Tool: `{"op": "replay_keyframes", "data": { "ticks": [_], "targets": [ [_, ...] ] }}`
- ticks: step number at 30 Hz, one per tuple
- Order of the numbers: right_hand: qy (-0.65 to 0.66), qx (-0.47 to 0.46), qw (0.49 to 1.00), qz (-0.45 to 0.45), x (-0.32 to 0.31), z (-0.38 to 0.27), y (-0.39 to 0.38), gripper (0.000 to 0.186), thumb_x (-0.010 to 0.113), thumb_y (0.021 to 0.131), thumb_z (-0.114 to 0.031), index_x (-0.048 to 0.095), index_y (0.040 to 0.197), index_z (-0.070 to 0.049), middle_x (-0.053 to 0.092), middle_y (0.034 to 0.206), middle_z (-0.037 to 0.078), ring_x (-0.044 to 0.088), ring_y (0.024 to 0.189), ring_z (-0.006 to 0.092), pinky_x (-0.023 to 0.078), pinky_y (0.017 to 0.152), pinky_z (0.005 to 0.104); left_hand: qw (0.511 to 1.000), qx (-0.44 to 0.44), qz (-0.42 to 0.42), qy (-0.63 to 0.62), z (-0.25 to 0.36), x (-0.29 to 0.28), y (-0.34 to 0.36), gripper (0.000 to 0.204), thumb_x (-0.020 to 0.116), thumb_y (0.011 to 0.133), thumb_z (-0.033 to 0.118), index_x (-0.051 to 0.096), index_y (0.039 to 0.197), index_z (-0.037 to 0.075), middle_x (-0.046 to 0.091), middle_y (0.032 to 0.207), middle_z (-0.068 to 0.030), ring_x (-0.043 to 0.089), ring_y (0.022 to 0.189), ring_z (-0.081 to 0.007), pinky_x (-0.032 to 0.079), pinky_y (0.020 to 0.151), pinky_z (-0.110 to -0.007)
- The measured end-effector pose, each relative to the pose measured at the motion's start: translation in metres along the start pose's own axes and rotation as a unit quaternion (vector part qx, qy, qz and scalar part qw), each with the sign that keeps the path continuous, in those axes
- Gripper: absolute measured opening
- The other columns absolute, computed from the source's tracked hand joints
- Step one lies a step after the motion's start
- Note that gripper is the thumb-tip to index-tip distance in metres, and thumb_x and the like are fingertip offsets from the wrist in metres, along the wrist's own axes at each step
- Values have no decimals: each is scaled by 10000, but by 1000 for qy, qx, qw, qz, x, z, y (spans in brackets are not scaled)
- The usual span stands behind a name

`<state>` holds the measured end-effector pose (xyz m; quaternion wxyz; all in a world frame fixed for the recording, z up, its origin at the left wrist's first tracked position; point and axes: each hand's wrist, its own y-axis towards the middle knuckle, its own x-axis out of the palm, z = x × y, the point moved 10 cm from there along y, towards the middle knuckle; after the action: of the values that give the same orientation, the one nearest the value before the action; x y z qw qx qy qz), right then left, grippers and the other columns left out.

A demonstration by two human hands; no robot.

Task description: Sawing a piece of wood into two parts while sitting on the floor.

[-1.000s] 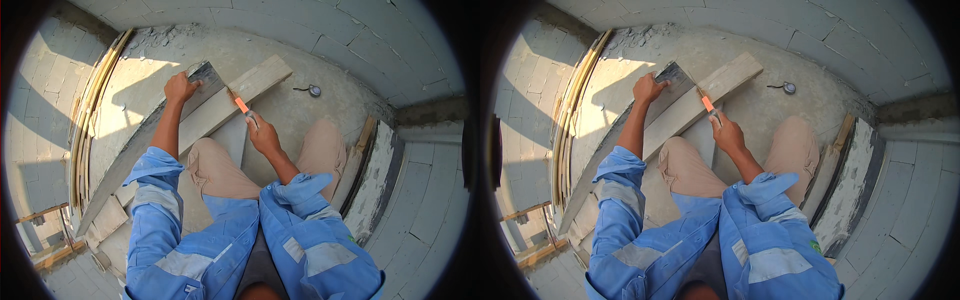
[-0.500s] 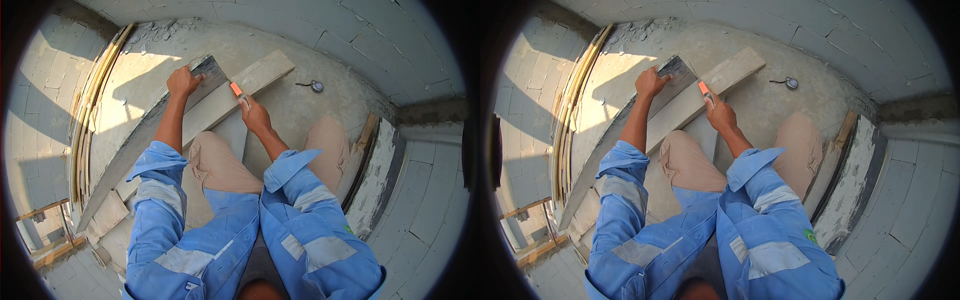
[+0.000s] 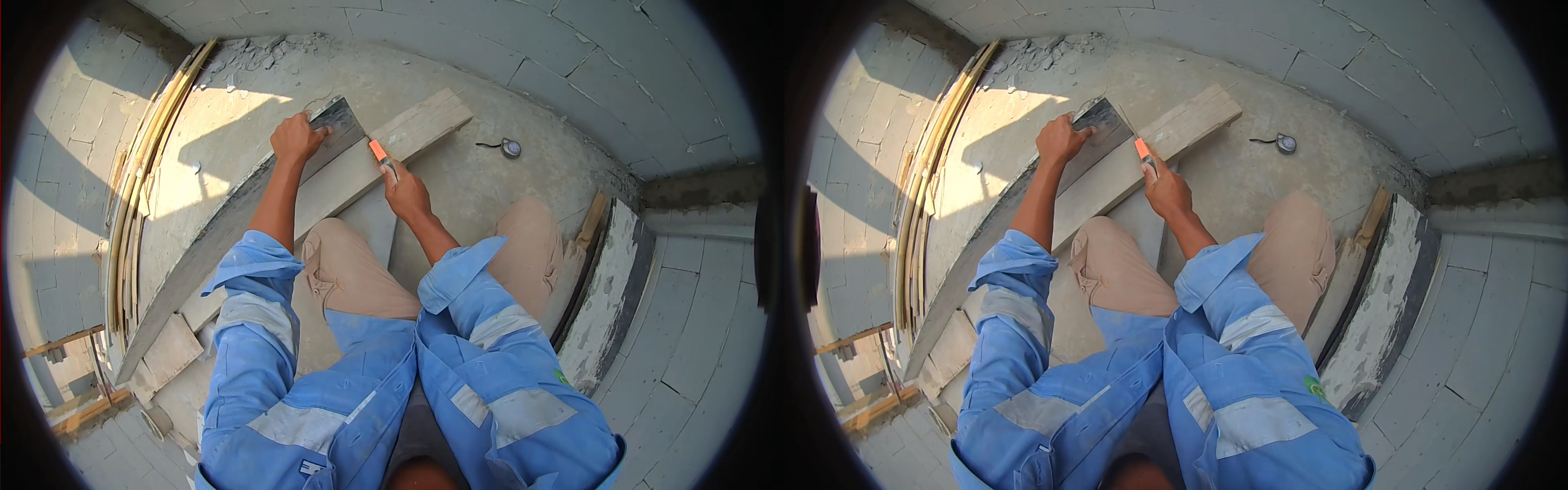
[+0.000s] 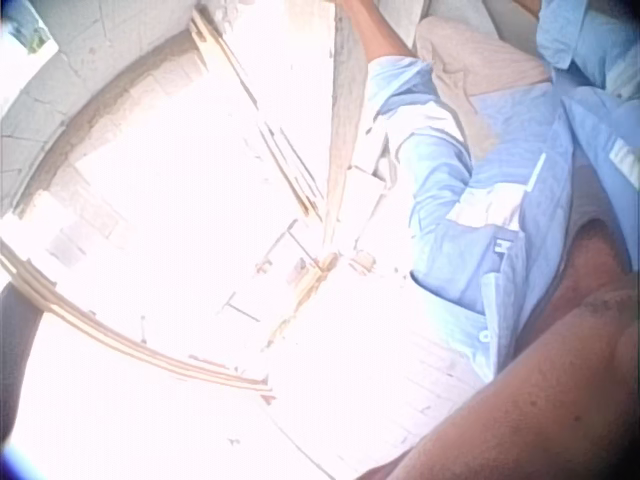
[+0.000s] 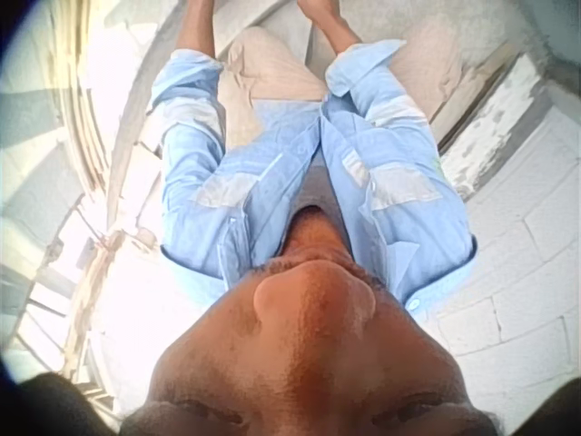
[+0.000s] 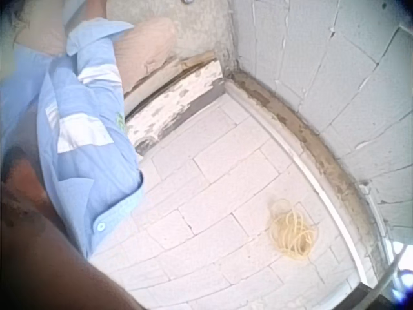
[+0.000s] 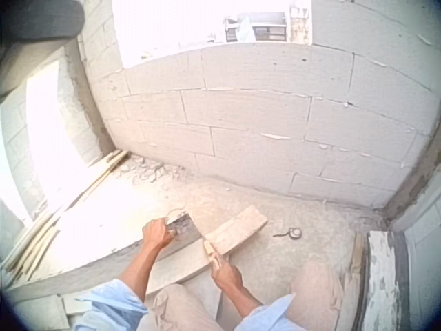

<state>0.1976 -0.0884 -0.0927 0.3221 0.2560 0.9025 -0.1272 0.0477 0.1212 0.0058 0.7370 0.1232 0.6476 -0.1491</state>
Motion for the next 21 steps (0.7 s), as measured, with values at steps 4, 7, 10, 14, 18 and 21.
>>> {"op": "replay_keyframes", "data": {
  "ticks": [4, 7, 10, 14, 18, 21],
  "targets": [
    [61, -19, 996, -56, -27, 2, -76, 446, 515, 1007, -384, 554, 1328, -77, 677, 829, 258, 662, 731, 456, 518, 654, 507, 1000, -12, 5, 26, -40, 5, -5, 581, 783, 738, 511, 712, 1137, 95, 729, 959, -188, 700, 937, -362, 552, 775, -458],
    [81, -32, 994, -60, -84, 3, -148, 422, 552, 999, -332, 554, 1339, -82, 669, 793, 254, 666, 722, 444, 514, 623, 482, 1000, -20, -6, 15, -23, -13, -10, 583, 784, 740, 513, 710, 1141, 96, 731, 962, -181, 700, 936, -360, 552, 783, -455],
    [76, -23, 995, -53, -77, 5, -148, 427, 563, 996, -317, 544, 1357, -89, 666, 773, 249, 669, 721, 438, 517, 611, 465, 1000, -26, 5, 13, -26, -11, -17, 577, 785, 744, 506, 708, 1147, 100, 730, 981, -178, 699, 933, -366, 549, 793, -457],
    [5, -39, 999, -3, -7, -6, -10, 432, 531, 1002, -368, 564, 1314, -70, 674, 792, 250, 654, 706, 461, 509, 613, 511, 1000, -9, -9, 9, 1, -1, -5, 596, 788, 741, 507, 700, 1181, 115, 728, 999, -183, 699, 940, -366, 548, 795, -459],
    [6, -2, 999, -52, 4, -14, 7, 384, 526, 1010, -346, 597, 1234, -41, 672, 865, 258, 651, 827, 462, 499, 699, 508, 1000, -10, -13, 10, -14, 5, -6, 567, 783, 740, 520, 710, 1125, 110, 729, 985, -178, 700, 946, -356, 550, 796, -458],
    [64, -37, 996, -48, -45, -3, -91, 452, 530, 1008, -359, 551, 1333, -46, 667, 761, 245, 666, 680, 428, 508, 601, 484, 999, -25, -34, 21, -30, 1, -6, 606, 778, 738, 523, 704, 1179, 113, 728, 992, -186, 701, 948, -347, 551, 795, -452]
  ]
}}
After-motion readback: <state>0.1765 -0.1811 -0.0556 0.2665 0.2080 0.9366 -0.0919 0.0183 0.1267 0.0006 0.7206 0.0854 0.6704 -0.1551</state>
